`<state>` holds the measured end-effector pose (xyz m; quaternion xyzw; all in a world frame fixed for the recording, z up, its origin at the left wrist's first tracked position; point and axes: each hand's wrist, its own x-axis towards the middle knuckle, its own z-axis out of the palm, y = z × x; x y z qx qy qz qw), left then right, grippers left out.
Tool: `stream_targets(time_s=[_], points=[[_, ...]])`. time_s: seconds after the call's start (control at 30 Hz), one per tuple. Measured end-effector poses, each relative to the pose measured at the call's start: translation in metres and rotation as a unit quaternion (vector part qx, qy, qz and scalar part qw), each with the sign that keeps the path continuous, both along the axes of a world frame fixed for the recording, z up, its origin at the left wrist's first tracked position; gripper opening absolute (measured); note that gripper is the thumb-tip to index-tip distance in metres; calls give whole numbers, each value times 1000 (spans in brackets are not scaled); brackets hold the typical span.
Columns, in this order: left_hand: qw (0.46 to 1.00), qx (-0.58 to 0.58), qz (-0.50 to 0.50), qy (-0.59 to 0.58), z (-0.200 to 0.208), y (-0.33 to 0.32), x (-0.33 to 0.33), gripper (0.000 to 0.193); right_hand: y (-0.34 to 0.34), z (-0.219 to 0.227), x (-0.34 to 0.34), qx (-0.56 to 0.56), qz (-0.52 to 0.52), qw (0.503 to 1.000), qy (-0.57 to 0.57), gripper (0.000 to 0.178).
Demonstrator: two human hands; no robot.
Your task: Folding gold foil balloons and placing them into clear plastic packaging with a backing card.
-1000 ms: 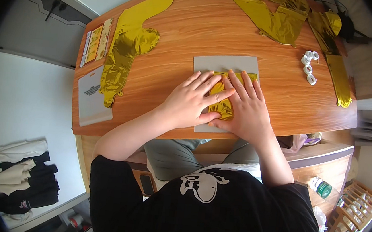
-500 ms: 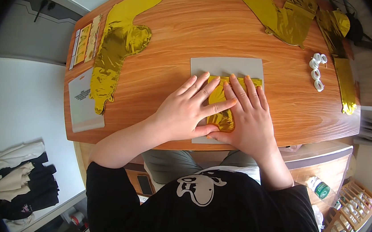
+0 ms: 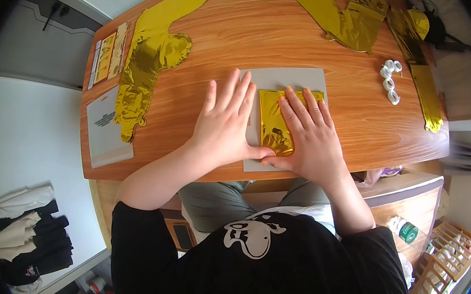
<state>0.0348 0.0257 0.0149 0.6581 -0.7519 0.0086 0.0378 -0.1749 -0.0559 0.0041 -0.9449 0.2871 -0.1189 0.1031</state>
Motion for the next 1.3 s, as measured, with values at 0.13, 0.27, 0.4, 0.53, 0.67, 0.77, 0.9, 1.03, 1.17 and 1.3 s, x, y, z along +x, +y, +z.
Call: stream_targets(time_s=[0.13,0.27,0.4,0.53,0.67,0.77,0.9,1.03,1.17,1.3], points=[[1000,-12,-6,9,-10,-1,12,124,2,-2,-1,-3,-1,1000,4,115],[989,-46,-101,101,-20,-9,18,95,4,-7,-3,-17,-4,1000,10,115],[973,-34,-186,131,-27,-13,12,73,3,-10,-3,-29,-6,999,12,115],[975,-32,-211,64,-33,-11,13,75,4,-13,-3,-40,-7,999,9,114],[977,-30,-210,15,-34,-9,15,78,4,-18,-4,-66,-6,998,6,114],[977,-34,-211,-1,-36,-9,16,81,4,-20,-6,-79,-8,997,10,110],[979,-3,-204,-20,-31,-7,14,85,-3,-19,-9,43,-2,998,-52,99],[979,18,-201,-8,-25,-7,10,86,-25,-27,-15,325,21,914,-241,84],[980,20,-199,-13,-21,-5,10,85,-36,-5,-9,389,-7,903,-186,64],[981,31,-193,-1,-18,-3,8,87,-15,4,6,73,-17,997,6,68]])
